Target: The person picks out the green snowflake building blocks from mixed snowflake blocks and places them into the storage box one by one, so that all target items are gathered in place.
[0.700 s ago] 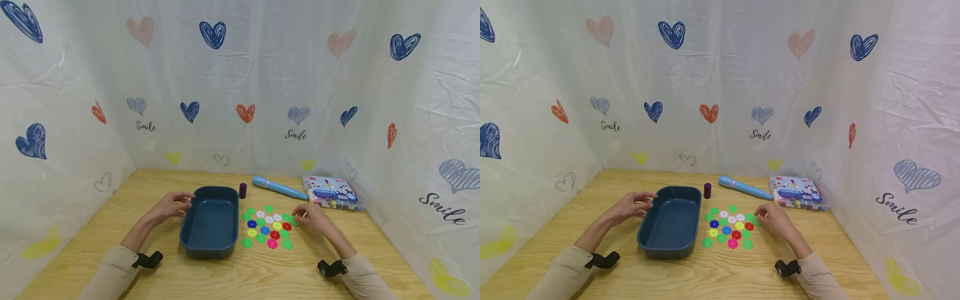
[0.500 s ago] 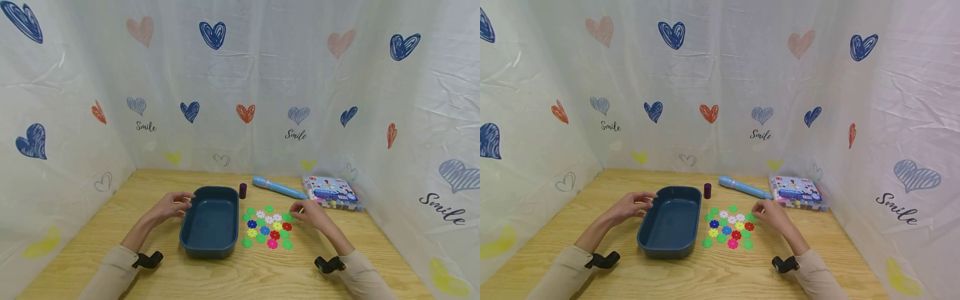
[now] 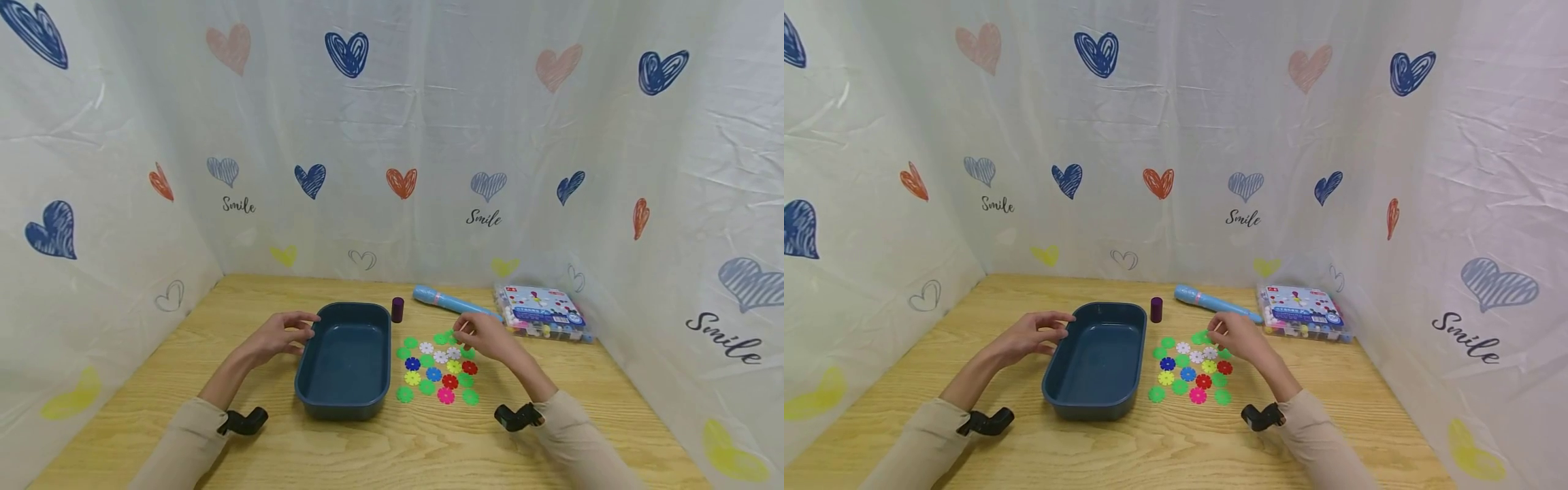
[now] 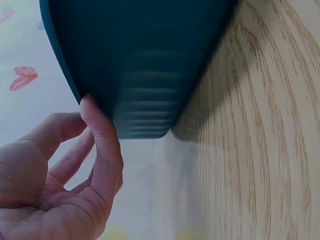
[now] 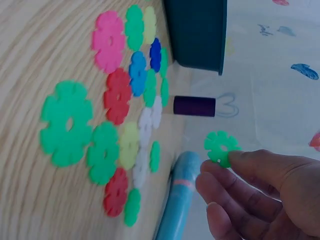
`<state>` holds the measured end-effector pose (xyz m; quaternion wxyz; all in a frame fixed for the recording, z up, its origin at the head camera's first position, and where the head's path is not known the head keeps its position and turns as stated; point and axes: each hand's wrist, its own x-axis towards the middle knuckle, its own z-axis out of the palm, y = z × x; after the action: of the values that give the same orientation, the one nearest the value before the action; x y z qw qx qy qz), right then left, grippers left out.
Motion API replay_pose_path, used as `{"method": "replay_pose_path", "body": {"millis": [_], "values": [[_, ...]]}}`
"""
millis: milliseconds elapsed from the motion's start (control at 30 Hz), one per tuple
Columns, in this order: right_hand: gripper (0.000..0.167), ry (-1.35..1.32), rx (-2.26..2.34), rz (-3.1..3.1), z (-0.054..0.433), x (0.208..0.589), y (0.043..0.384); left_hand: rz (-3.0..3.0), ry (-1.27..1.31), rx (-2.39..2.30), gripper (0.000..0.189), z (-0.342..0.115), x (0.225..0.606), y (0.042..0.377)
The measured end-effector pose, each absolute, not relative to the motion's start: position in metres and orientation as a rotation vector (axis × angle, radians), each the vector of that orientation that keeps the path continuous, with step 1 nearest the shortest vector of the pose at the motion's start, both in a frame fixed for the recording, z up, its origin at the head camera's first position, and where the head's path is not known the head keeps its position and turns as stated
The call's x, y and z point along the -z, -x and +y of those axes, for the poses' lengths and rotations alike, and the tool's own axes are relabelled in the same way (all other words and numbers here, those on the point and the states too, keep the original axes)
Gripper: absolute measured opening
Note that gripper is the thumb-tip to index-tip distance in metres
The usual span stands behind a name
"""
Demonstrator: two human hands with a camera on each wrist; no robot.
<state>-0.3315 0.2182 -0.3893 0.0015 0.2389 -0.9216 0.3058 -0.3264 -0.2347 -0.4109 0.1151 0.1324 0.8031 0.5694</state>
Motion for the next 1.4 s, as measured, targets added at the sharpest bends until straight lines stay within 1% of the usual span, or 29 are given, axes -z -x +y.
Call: {"method": "replay_pose_path", "body": {"millis": [500, 633, 900, 1400], "values": [[0.013, -0.893, -0.864, -2.83, 0.149, 0.363, 0.342, 2.342, -0.356, -1.674, 0.045, -0.234, 0.413, 0.331], [0.013, -0.955, -0.835, -2.799, 0.128, 0.36, 0.343, 2.326, -0.364, -1.676, 0.048, -0.236, 0.415, 0.331], [0.01, -1.015, -0.83, -2.8, 0.096, 0.357, 0.35, 2.287, -0.368, -1.695, 0.049, -0.237, 0.417, 0.331], [0.012, -0.975, -0.938, -2.933, 0.053, 0.362, 0.378, 2.309, -0.371, -1.683, 0.05, -0.237, 0.413, 0.329]]}}
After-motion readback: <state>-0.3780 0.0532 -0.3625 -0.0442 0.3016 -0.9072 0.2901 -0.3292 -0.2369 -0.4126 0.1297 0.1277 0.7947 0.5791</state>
